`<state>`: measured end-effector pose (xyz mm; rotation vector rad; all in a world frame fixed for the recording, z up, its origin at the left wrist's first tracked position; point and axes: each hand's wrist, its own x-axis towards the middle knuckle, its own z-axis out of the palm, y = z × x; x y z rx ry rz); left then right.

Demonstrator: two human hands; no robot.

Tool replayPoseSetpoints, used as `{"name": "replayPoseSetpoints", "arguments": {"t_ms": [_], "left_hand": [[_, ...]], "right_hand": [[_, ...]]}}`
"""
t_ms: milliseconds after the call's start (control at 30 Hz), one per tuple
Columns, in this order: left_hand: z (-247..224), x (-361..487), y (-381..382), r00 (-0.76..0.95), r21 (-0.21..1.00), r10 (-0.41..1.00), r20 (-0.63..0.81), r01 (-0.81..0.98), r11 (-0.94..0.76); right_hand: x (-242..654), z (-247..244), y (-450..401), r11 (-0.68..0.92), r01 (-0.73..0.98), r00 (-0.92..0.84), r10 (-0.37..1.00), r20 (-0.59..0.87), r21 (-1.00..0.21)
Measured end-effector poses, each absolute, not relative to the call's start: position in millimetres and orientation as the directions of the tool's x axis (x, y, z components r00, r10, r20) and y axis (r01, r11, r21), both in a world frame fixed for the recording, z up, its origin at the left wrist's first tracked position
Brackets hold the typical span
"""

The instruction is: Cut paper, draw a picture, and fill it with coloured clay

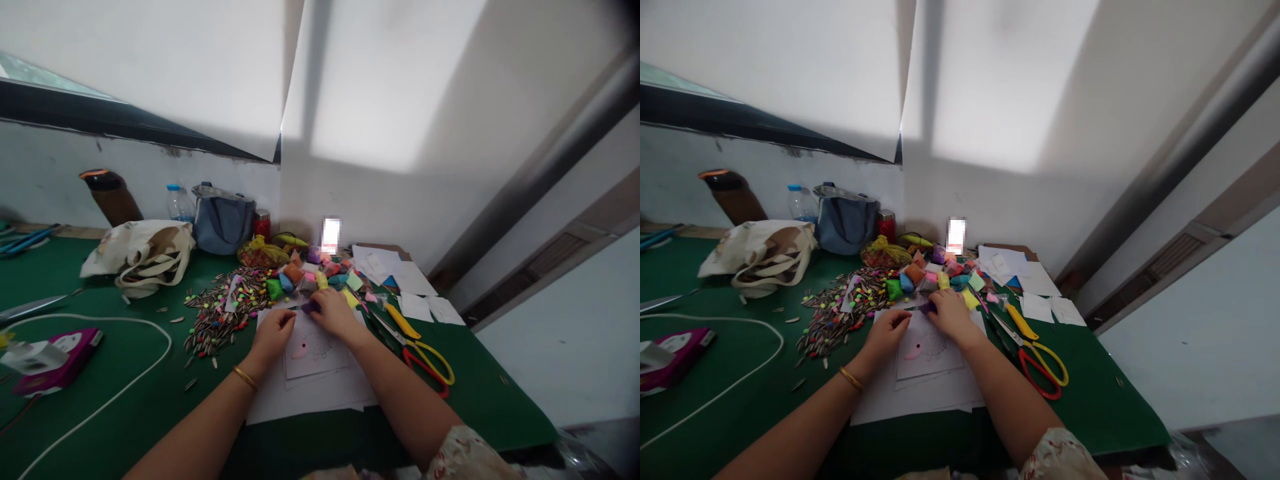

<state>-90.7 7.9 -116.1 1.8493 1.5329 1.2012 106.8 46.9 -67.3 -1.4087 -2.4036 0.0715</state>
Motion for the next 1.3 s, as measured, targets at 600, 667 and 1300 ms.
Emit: {"name": "replayPoseSetpoints", "arguments": {"t_ms": [600,667,1300], "left_hand": [[-111.3,-90.8,7.5,0.128,0.702,0.925,0.357,0.617,-0.357],[-110.3,-90.1,7.0,0.143,0.690,0.929,0.341,0.633,-0.351],[-112.8,-90.4,7.2,0.166,0.654,0.929,0.330,0.670,-0.352]], "right_hand": [[147.2,-61.5,59.7,0.150,0.972,-0.095,0.955,0.280,-0.182],[159.7,-65.2,61.5,0.027,0.991,0.002,0.977,0.213,-0.133],[187.1,-70.7,104.3,-0.138,0.989,0.146,0.958,0.246,-0.051]]}}
